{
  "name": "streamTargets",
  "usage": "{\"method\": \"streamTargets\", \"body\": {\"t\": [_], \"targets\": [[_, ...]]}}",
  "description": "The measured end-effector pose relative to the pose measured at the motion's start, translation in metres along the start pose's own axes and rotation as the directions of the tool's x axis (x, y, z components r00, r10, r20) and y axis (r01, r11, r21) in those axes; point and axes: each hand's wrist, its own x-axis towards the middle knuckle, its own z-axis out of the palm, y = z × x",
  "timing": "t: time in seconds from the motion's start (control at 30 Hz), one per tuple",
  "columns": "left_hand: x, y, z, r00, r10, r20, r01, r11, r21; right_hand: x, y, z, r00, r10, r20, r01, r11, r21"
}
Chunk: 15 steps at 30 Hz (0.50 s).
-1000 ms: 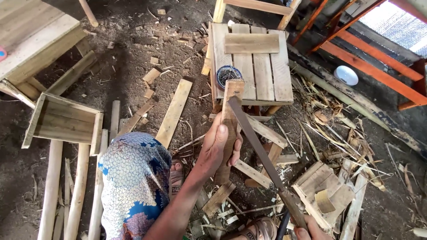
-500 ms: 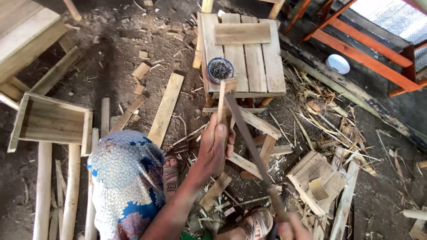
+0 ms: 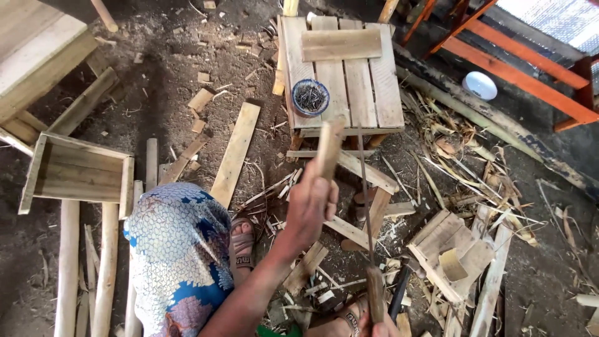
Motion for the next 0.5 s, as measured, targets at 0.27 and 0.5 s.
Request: {"method": "streamTargets", "body": {"t": [0.27, 0.5], "targets": [[-0.002, 0.021, -0.004, 0.999, -0.019, 0.033, 0.025, 0.977, -0.21, -0.012, -0.05, 0.054, 0.991, -0.104, -0.085, 0.063, 0.916, -0.396], [-0.003, 0.017, -0.006, 1.0, 0.026, 0.006, -0.026, 1.0, 0.01, -0.022, -0.086, 0.087, 0.942, -0.272, -0.194, 0.12, 0.819, -0.562]]}}
